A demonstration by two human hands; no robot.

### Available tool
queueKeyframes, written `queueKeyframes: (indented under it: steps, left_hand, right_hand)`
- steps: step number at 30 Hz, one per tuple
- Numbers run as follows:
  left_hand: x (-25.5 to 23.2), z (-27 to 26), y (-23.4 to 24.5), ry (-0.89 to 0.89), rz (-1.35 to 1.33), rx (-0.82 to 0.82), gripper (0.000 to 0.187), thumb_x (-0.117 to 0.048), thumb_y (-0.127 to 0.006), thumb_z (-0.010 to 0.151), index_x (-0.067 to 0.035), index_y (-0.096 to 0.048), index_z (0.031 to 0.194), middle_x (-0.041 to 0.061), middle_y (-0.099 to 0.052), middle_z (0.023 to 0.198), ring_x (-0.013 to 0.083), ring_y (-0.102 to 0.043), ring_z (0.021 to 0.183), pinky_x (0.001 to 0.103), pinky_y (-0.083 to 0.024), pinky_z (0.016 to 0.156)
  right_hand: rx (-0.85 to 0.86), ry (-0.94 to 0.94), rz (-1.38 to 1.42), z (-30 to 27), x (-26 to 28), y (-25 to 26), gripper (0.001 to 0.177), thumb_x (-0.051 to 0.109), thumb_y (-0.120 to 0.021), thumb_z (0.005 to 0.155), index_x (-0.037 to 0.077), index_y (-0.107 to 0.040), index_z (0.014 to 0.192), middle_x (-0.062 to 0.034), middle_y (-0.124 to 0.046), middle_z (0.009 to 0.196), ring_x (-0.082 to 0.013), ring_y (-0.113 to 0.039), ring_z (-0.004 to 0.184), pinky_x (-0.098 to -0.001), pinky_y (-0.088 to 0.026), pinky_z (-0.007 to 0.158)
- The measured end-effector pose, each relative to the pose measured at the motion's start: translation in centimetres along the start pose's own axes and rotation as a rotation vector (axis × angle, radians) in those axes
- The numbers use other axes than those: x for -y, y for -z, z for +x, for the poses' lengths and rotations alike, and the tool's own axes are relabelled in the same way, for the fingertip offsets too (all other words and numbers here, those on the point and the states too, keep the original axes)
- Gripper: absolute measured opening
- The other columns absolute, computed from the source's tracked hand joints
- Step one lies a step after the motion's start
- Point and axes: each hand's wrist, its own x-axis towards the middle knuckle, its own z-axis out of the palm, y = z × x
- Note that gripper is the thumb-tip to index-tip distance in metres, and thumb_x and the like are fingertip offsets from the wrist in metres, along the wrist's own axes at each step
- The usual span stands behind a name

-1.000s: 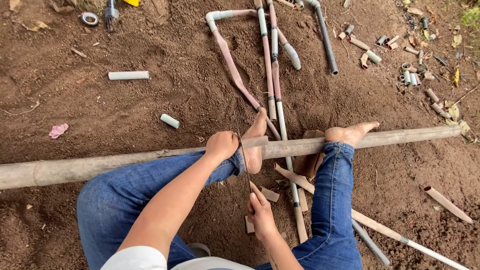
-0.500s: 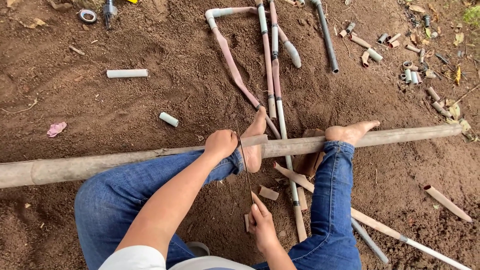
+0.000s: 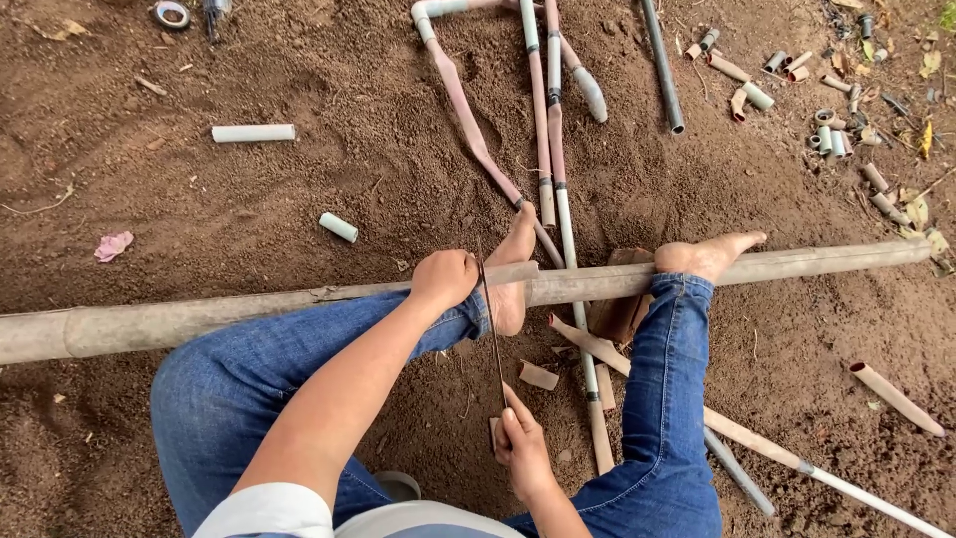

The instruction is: The person sits on the ground and uses a hand saw to cut a long bamboo pole that is held in place between their bare feet. The person saws through the pole, creating a cut section, and continues the cutting process.

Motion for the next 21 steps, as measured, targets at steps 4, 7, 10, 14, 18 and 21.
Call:
queueKeyframes:
  steps: [4, 7, 10, 14, 18, 21]
  left_hand:
    - [0.1, 0.1, -0.3, -0.006, 0.008, -0.014, 0.041, -0.022, -0.046, 0.105, -0.004, -0.076, 0.084, 0.011, -0.075, 0.076, 0.0273, -0.068, 0.057, 0.039, -0.057, 0.053]
    - [0.1, -0.3, 0.1, -0.002, -0.011, -0.033, 0.044, -0.023, -0.043, 0.107, -0.003, -0.074, 0.083, 0.011, -0.073, 0.074, 0.0283, -0.069, 0.057, 0.039, -0.058, 0.053]
    - [0.0, -0.4, 0.4, -0.002, -0.041, -0.059, 0.042, -0.023, -0.045, 0.106, -0.002, -0.075, 0.084, 0.015, -0.075, 0.076, 0.0316, -0.070, 0.059, 0.042, -0.059, 0.057]
    - [-0.2, -0.5, 0.5, 0.010, -0.030, -0.029, 0.045, -0.025, -0.043, 0.107, -0.002, -0.074, 0.084, 0.014, -0.075, 0.077, 0.0324, -0.070, 0.061, 0.043, -0.060, 0.059]
    - [-0.1, -0.3, 0.4, 0.022, -0.030, -0.006, 0.041, -0.023, -0.046, 0.105, -0.003, -0.076, 0.086, 0.012, -0.075, 0.076, 0.0294, -0.070, 0.059, 0.041, -0.059, 0.055]
    - [-0.3, -0.5, 0.8, 0.034, -0.036, -0.018, 0.043, -0.025, -0.044, 0.106, -0.003, -0.076, 0.088, 0.015, -0.077, 0.081, 0.0334, -0.072, 0.065, 0.045, -0.060, 0.062]
  right_hand:
    - [-0.024, -0.026, 0.052, 1.3, 2.1, -1.4, 0.057, 0.022, -0.050, 0.109, 0.017, -0.048, 0.166, -0.0019, -0.041, 0.071, -0.0113, -0.033, 0.059, -0.0250, -0.023, 0.051]
    - [-0.037, -0.010, 0.042, 2.3, 4.5, -3.3, 0.056, 0.025, -0.052, 0.108, 0.020, -0.052, 0.164, 0.0008, -0.047, 0.072, -0.0062, -0.034, 0.055, -0.0209, -0.023, 0.047]
    - [-0.018, -0.029, 0.103, 2.7, 5.1, -3.8, 0.056, 0.026, -0.053, 0.108, 0.023, -0.053, 0.163, 0.0012, -0.047, 0.070, -0.0060, -0.032, 0.053, -0.0209, -0.021, 0.047]
    - [-0.026, -0.036, 0.046, 1.3, 2.7, -1.8, 0.057, 0.022, -0.050, 0.109, 0.019, -0.048, 0.166, 0.0006, -0.044, 0.070, -0.0068, -0.031, 0.053, -0.0214, -0.021, 0.045]
    - [0.003, -0.034, 0.086, 0.7, -0.5, 0.4, 0.059, 0.023, -0.053, 0.107, 0.016, -0.047, 0.166, -0.0006, -0.043, 0.068, -0.0085, -0.031, 0.054, -0.0227, -0.021, 0.046]
    - [-0.025, -0.040, 0.052, 1.2, 1.6, -1.1, 0.058, 0.023, -0.052, 0.108, 0.018, -0.047, 0.166, 0.0004, -0.045, 0.070, -0.0077, -0.033, 0.055, -0.0222, -0.025, 0.046]
